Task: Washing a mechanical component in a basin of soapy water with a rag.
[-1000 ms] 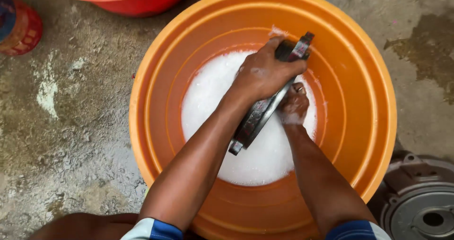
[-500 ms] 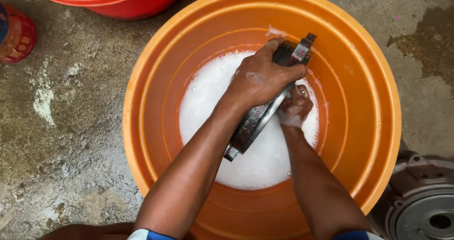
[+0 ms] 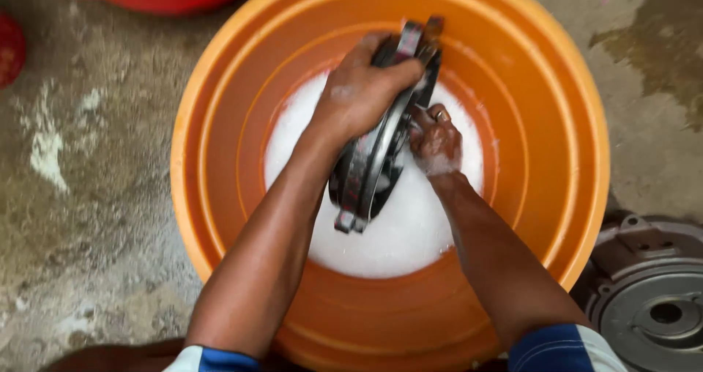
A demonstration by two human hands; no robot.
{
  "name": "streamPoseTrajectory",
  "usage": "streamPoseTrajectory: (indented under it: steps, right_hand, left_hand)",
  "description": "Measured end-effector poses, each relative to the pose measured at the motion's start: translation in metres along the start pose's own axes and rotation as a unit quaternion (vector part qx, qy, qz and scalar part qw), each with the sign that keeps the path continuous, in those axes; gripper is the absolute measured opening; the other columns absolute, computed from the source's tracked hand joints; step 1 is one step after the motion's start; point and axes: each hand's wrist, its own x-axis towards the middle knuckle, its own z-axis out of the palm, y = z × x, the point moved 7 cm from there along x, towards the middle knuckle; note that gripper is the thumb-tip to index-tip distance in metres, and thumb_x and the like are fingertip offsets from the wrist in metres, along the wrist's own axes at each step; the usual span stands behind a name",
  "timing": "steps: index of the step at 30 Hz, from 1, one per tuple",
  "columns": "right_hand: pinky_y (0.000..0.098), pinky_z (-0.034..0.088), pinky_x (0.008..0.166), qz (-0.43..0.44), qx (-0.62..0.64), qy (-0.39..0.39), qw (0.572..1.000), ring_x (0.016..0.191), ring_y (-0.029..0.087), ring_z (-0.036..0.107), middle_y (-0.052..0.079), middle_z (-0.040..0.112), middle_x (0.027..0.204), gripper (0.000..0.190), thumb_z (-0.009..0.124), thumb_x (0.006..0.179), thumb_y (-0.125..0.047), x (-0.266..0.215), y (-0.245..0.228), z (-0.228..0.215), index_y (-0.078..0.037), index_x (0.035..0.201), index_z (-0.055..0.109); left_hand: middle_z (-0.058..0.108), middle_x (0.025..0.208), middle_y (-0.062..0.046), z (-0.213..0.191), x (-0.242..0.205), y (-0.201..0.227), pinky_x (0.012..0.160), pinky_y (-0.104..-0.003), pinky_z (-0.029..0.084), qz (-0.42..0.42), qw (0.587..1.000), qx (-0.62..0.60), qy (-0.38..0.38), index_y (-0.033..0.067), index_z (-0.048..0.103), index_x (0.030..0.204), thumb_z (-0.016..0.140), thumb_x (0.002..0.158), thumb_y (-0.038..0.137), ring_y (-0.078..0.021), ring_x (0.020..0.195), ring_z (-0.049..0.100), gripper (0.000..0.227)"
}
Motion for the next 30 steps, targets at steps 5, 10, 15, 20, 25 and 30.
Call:
streamPoseTrajectory:
  steps: [5, 10, 15, 20, 25, 30]
  right_hand:
    - [0.0461, 0.057, 0.073, -0.106, 0.009, -0.014, 0.994, 0.097, 0.038, 0.067, 0.018, 0.068, 0.121, 0.025, 0.061, 0.082, -0.014, -0.013, -0.013, 0.013, -0.009, 0.102, 0.076]
    - [0.0418, 0.052, 0.084, -0.083, -0.108, -0.078, 0.988, 0.107, 0.028, 0.058, 0.009, 0.064, 0.116, 0.027, 0.059, 0.092, -0.017, 0.026, 0.011, 0.006, -0.014, 0.116, 0.072]
    - [0.0364, 0.061, 0.067, 0.021, -0.048, -0.018, 0.998, 0.086, 0.024, 0.063, 0.017, 0.05, 0.129, 0.038, 0.041, 0.105, -0.039, 0.006, 0.013, 0.02, -0.025, 0.133, 0.064]
    - [0.0295, 0.063, 0.064, 0.015, -0.083, -0.081, 0.993, 0.084, 0.019, 0.06, 0.003, 0.064, 0.122, 0.038, 0.055, 0.092, -0.006, 0.027, 0.022, 0.004, -0.021, 0.124, 0.07]
    - [0.0303, 0.044, 0.074, 0.014, 0.183, -0.007, 0.983, 0.087, 0.019, 0.053, 0.01, 0.054, 0.113, 0.046, 0.047, 0.093, -0.009, -0.026, 0.068, 0.091, -0.008, 0.138, 0.051]
    - [0.0374, 0.061, 0.08, 0.048, -0.022, -0.161, 0.986, 0.08, 0.029, 0.069, 0.017, 0.073, 0.099, 0.012, 0.064, 0.08, -0.003, -0.018, -0.002, 0.039, -0.002, 0.086, 0.075]
  left_hand:
    - [0.078, 0.116, -0.002, 0.002, 0.019, 0.004, 0.09, -0.029, 0.056, 0.093, 0.996, -0.011, -0.002, 0.0134, 0.065, 0.13, 0.063, 0.073, 0.049, -0.0173, 0.103, 0.075, 0.068]
    - [0.075, 0.123, -0.004, -0.005, 0.011, 0.005, 0.089, -0.028, 0.055, 0.054, 0.999, 0.0, 0.003, 0.0145, 0.062, 0.136, 0.061, 0.069, 0.05, -0.0184, 0.105, 0.073, 0.075]
    - [0.078, 0.116, -0.004, -0.006, 0.009, 0.009, 0.086, -0.025, 0.059, 0.1, 0.995, -0.027, 0.001, 0.0117, 0.063, 0.132, 0.063, 0.071, 0.045, -0.0153, 0.097, 0.076, 0.069]
    - [0.077, 0.112, -0.004, -0.005, 0.001, 0.015, 0.082, -0.025, 0.058, 0.037, 0.998, -0.033, -0.035, 0.0138, 0.063, 0.137, 0.063, 0.07, 0.041, -0.0149, 0.093, 0.074, 0.072]
    - [0.077, 0.118, -0.004, 0.001, 0.01, 0.005, 0.09, -0.025, 0.056, 0.099, 0.994, -0.023, -0.036, 0.0116, 0.064, 0.133, 0.064, 0.074, 0.042, -0.0155, 0.103, 0.073, 0.067]
    - [0.078, 0.109, -0.002, -0.003, 0.001, 0.02, 0.079, -0.025, 0.059, 0.077, 0.997, 0.011, -0.028, 0.0168, 0.066, 0.133, 0.065, 0.073, 0.039, -0.014, 0.09, 0.074, 0.064]
